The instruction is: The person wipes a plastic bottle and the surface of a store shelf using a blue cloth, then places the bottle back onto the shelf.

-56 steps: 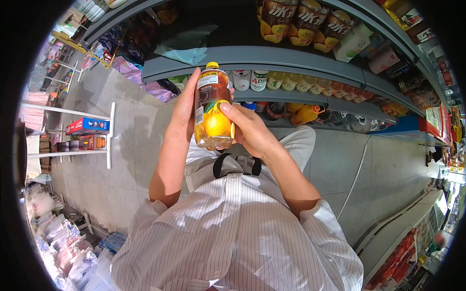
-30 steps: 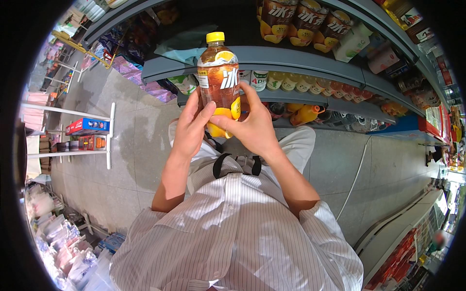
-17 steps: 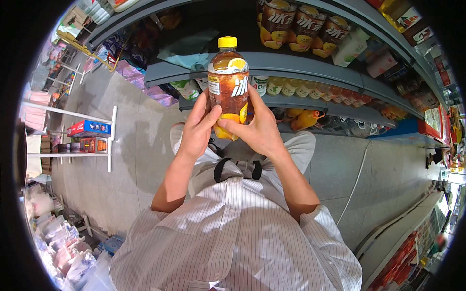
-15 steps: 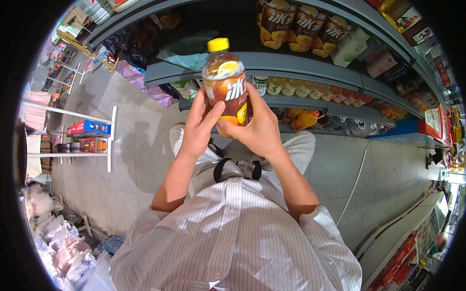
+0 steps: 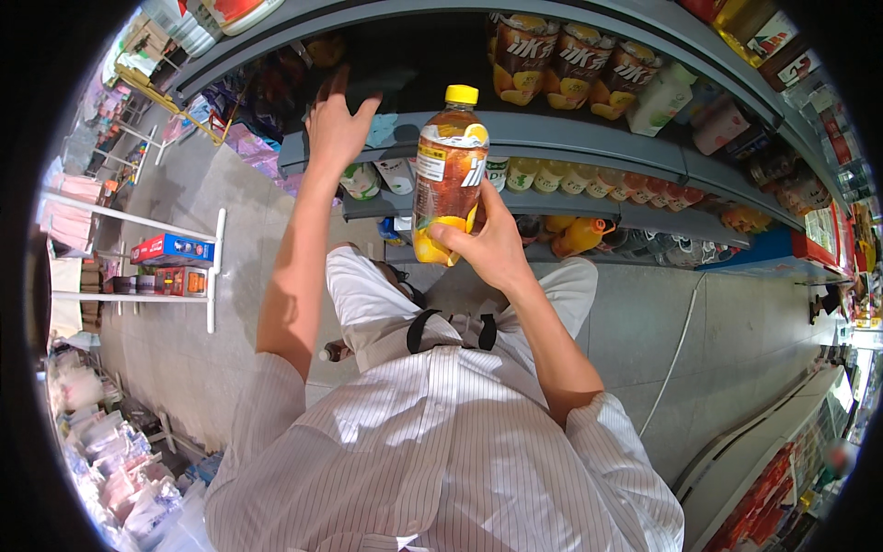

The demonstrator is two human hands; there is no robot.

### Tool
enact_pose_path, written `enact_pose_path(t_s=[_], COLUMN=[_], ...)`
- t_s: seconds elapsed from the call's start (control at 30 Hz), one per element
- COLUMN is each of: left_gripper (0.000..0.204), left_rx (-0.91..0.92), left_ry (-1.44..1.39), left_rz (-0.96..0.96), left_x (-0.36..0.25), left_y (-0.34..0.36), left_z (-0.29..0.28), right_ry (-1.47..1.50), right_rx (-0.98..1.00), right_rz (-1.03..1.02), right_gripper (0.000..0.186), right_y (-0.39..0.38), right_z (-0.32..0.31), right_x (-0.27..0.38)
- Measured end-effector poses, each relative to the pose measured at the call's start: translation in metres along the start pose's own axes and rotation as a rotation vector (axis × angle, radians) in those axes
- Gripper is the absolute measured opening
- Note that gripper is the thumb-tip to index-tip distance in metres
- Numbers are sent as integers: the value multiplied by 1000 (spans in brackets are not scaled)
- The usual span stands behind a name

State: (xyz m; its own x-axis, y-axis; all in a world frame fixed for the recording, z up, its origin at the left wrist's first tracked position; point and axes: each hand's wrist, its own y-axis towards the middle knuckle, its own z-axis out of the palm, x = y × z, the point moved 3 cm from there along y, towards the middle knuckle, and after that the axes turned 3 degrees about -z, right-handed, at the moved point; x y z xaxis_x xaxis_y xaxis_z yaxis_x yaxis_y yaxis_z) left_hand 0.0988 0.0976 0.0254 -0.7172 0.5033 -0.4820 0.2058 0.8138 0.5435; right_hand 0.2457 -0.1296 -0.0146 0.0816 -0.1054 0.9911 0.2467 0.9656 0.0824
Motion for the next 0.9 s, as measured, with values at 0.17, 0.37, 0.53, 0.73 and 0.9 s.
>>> enact_pose_path(t_s=[0.17,0.37,0.53,0.73,0.9], left_gripper=[44,25,20,27,23], left_rx=[190,-102,82,647,611], left_ry=[215,-573,-453,-955,-1631], left_rz=[-45,-72,458,-323,-768], left_x=[39,-52,-94,-75,-50], left_y=[10,-33,-47,-26,-53], left_z=[31,-38,-32,-9,16], right_ry=[-28,-178,-116,-96,-10], right_rx=[32,34,77,137,92], right_rz=[-4,73,30,44,-20], right_gripper=[68,77,88,85,78], right_y=[8,12,8,-3,-4], right_z=[2,0,14,18,17], right_x=[-4,-3,-5,-15,-12])
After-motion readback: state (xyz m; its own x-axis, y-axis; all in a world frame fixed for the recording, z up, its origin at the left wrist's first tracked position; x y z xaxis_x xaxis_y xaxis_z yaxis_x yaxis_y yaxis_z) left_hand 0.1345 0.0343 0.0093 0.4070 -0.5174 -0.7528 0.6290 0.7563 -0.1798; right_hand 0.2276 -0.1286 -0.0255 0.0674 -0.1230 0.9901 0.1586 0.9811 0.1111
